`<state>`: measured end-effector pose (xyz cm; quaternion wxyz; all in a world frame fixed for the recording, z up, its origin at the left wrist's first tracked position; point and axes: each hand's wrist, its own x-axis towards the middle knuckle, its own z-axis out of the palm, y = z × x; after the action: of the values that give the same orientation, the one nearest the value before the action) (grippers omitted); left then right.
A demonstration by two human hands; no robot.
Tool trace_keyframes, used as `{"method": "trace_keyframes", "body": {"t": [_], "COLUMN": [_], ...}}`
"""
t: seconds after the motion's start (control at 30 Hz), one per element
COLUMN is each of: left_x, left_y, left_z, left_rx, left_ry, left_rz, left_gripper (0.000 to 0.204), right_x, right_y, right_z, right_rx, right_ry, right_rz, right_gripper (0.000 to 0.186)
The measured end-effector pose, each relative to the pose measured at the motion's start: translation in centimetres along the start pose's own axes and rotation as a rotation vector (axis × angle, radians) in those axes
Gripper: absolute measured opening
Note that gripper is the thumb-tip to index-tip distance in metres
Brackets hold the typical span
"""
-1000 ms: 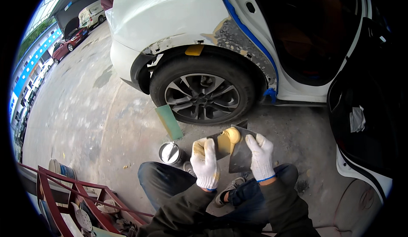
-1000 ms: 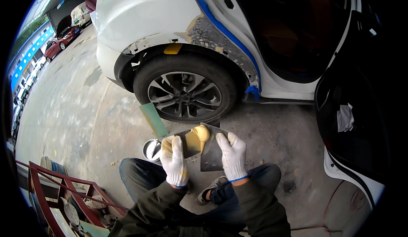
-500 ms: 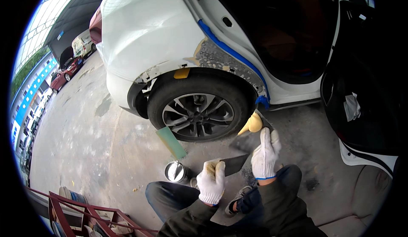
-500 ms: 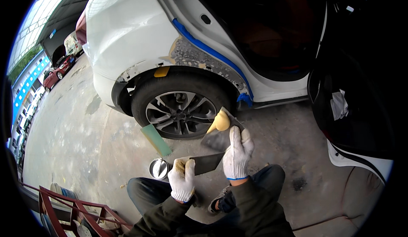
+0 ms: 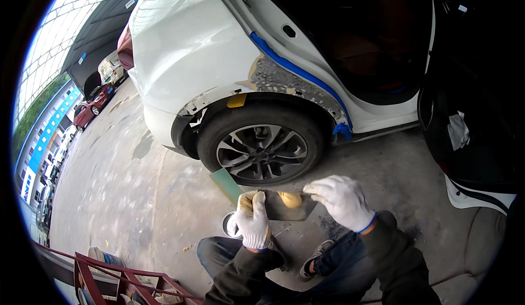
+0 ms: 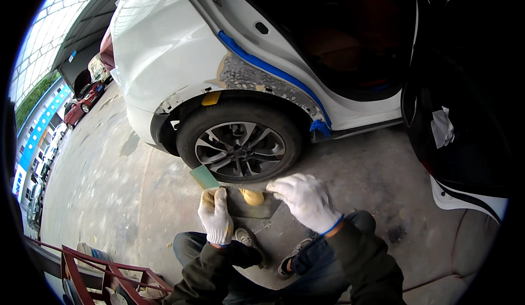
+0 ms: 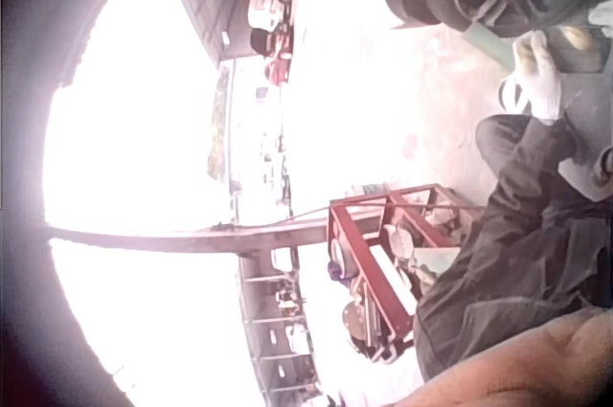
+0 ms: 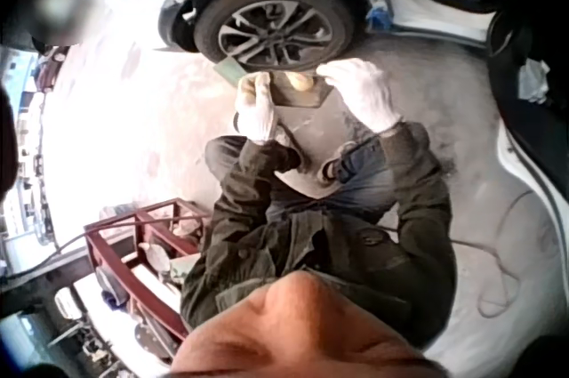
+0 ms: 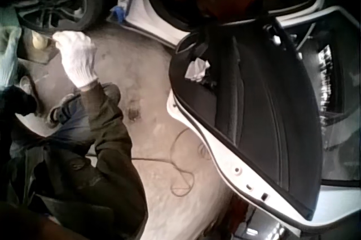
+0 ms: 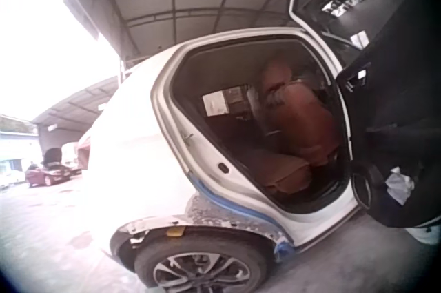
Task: The person prepares and applies body filler to a damaged area on a white car's front wheel arch. They mix the filler with a hardener on a metal sheet, then use a spreader to apply and smooth the compound over the sanded surface.
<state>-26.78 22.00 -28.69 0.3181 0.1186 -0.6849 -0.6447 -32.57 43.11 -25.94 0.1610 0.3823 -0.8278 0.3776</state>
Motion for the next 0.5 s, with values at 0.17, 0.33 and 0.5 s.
{"method": "trace_keyframes", "body": {"t": [0.17,0.33,0.5], "left_x": [-0.8,-0.3,-1.2], "left_y": [0.4,-0.7,0.1], "left_z": [1.1,1.4,1.0], "left_rx": [-0.076,-0.112,-0.023], "left_ry": [0.062,0.093,0.094], "left_rz": [-0.031,-0.010,0.009], "left_gripper": [0.013,0.012,0.013], "right_x": [-1.7,-3.8,-1.4], "right_y": [-3.8,-3.7,-3.6], "right_z": [3.7,5.6,5.2], "right_rx": [-0.321,-0.171,-0.174], "right_ry": [0.269,0.224,0.358], "right_rz": [-0.227,-0.213,-0.194], "right_gripper": [0.035,0.032,0.030]}}
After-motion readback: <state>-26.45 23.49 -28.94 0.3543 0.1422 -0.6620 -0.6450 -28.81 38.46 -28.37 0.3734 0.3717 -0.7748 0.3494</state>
